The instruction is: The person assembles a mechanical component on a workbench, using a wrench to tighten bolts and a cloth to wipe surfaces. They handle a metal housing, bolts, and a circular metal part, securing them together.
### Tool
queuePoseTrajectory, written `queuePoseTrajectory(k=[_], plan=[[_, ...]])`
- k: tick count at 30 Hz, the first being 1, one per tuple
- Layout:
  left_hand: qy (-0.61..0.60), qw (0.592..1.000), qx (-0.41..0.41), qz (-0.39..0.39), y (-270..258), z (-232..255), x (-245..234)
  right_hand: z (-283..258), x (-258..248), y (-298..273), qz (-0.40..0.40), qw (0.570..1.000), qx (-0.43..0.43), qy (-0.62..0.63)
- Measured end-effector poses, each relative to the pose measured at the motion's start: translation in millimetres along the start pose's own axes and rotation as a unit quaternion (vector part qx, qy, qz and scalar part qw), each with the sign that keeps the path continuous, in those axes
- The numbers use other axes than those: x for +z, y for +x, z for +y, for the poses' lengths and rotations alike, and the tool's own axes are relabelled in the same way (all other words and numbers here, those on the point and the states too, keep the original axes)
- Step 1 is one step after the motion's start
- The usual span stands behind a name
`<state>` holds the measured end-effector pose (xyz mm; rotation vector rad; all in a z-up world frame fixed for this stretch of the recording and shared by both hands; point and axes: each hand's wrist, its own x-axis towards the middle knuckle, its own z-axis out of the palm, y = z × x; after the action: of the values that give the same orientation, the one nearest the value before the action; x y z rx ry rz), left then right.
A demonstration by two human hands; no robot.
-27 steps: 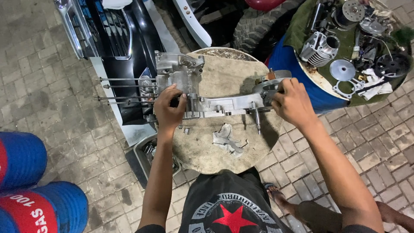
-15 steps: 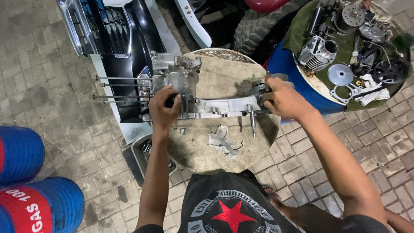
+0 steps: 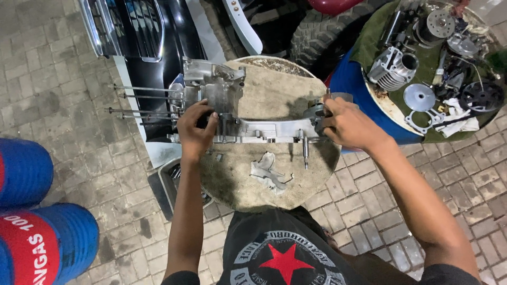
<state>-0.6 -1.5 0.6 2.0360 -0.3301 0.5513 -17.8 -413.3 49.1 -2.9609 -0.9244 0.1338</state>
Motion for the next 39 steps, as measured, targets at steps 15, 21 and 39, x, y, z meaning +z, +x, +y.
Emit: queuePoseTrajectory(k=[15,21,39], plan=[[-0.014,1.0,0.027,0.0,1,6,0,-2,-3,-9,0.07,0.997,-0.014,0.012],[-0.024,0.999,0.044,0.009,-1,-3,0,-1,-12,-13,0.112,0.993,-0.017,0.032],[-0.049,0.998,0.022,0.021,-1,2,3,-9,85,-60,0.305,0.919,0.179,0.172]])
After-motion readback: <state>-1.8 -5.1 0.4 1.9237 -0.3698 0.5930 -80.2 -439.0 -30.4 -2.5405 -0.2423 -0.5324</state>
